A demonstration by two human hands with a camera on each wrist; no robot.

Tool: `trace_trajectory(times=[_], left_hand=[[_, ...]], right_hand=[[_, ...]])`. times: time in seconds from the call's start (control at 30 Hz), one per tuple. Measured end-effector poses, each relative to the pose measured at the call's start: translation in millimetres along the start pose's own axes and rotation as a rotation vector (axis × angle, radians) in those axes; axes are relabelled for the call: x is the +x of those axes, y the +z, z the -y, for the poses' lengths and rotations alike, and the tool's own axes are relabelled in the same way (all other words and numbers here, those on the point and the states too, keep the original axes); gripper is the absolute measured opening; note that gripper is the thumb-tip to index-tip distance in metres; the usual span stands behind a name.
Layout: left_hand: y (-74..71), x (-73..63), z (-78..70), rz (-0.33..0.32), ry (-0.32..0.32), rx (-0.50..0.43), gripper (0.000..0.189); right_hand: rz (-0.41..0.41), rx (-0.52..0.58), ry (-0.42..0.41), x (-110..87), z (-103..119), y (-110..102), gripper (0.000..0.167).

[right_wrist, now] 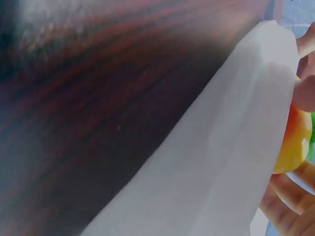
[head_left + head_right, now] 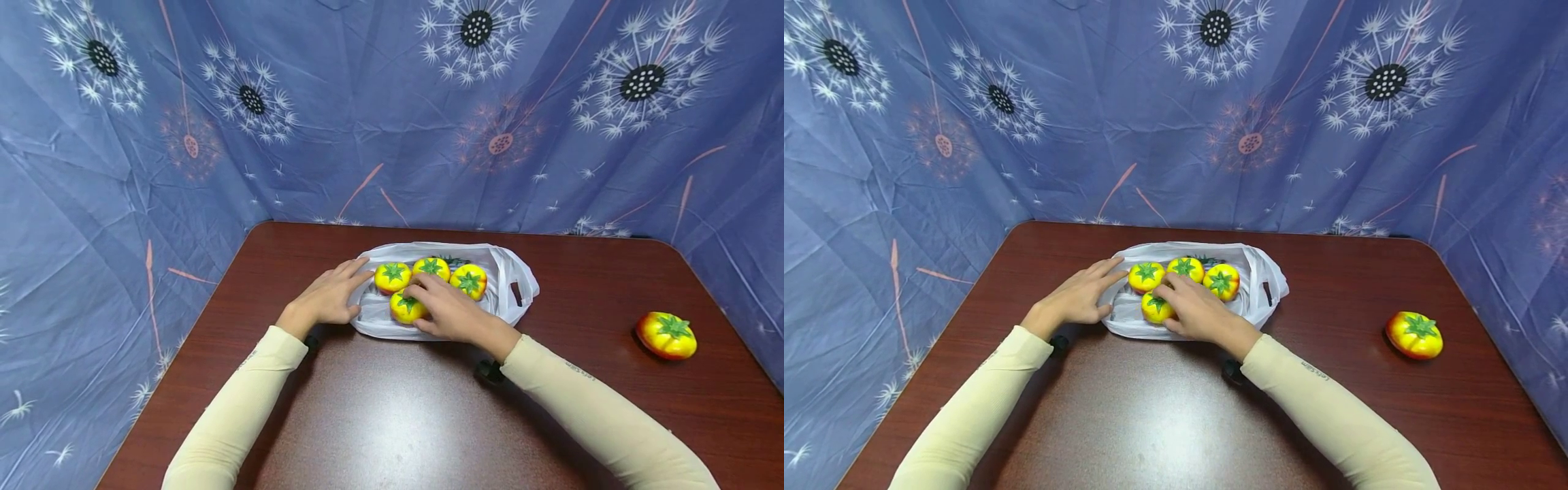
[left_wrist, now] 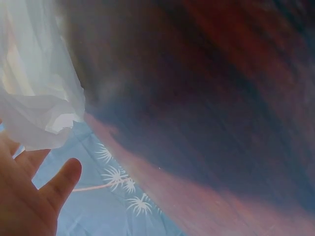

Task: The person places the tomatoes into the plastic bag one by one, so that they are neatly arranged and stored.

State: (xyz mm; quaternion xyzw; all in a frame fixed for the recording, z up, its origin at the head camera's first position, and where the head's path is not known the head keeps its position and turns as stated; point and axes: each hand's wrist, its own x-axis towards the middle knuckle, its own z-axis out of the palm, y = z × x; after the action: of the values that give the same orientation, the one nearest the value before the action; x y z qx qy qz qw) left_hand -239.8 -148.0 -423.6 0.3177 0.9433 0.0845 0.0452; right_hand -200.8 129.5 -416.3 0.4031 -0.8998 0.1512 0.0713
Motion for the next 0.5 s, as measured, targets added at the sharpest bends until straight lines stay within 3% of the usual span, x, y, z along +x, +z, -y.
trace_trajectory(times=[0.5], left_hand=[[2.0,2.5,1.6,0.005,0.009,0.002,0.074]], right_hand=[[-0.058,-0.085,0.007,-4.5,-8.6,6.8,0.044]])
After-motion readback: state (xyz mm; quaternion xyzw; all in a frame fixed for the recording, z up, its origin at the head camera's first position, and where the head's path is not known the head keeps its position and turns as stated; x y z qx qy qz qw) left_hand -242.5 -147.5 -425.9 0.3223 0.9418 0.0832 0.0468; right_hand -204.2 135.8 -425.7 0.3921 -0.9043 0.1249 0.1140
